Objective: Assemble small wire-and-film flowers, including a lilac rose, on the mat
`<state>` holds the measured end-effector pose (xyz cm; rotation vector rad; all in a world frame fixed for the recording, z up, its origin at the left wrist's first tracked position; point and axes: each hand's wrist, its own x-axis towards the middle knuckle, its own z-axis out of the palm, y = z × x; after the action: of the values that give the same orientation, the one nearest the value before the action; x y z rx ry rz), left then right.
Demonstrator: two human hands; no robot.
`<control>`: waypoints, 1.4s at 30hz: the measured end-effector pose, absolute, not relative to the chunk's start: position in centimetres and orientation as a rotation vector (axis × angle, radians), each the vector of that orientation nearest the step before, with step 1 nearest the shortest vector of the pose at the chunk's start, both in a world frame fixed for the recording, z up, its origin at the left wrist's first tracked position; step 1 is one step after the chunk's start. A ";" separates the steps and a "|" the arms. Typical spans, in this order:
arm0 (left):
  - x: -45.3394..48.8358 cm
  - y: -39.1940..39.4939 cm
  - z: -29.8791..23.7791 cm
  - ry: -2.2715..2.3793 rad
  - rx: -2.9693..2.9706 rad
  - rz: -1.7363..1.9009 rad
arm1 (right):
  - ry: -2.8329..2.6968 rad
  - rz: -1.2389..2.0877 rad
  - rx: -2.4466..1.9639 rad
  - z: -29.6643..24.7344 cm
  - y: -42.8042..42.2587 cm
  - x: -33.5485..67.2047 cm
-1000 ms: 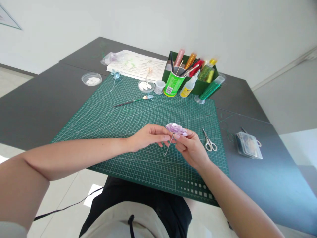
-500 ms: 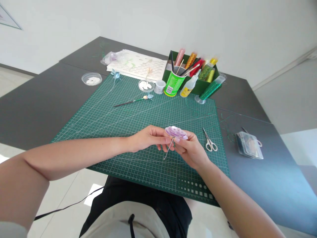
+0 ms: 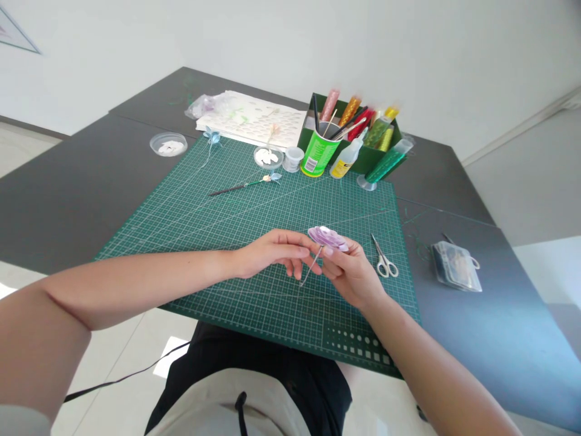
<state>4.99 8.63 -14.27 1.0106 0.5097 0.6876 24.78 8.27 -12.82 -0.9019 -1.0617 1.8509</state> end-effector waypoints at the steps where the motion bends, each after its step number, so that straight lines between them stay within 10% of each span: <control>1: 5.0 8.6 -14.2 0.510 1.009 0.691 | -1.061 1.846 -0.918 -12.8 8.3 24.7; 42: 5.2 8.7 -14.2 0.571 1.044 0.698 | -1.124 1.836 -0.932 -13.3 8.2 24.8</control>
<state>5.17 8.71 -14.24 1.0444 0.5705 0.6977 24.83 8.16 -13.30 -0.9316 -1.1238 1.8359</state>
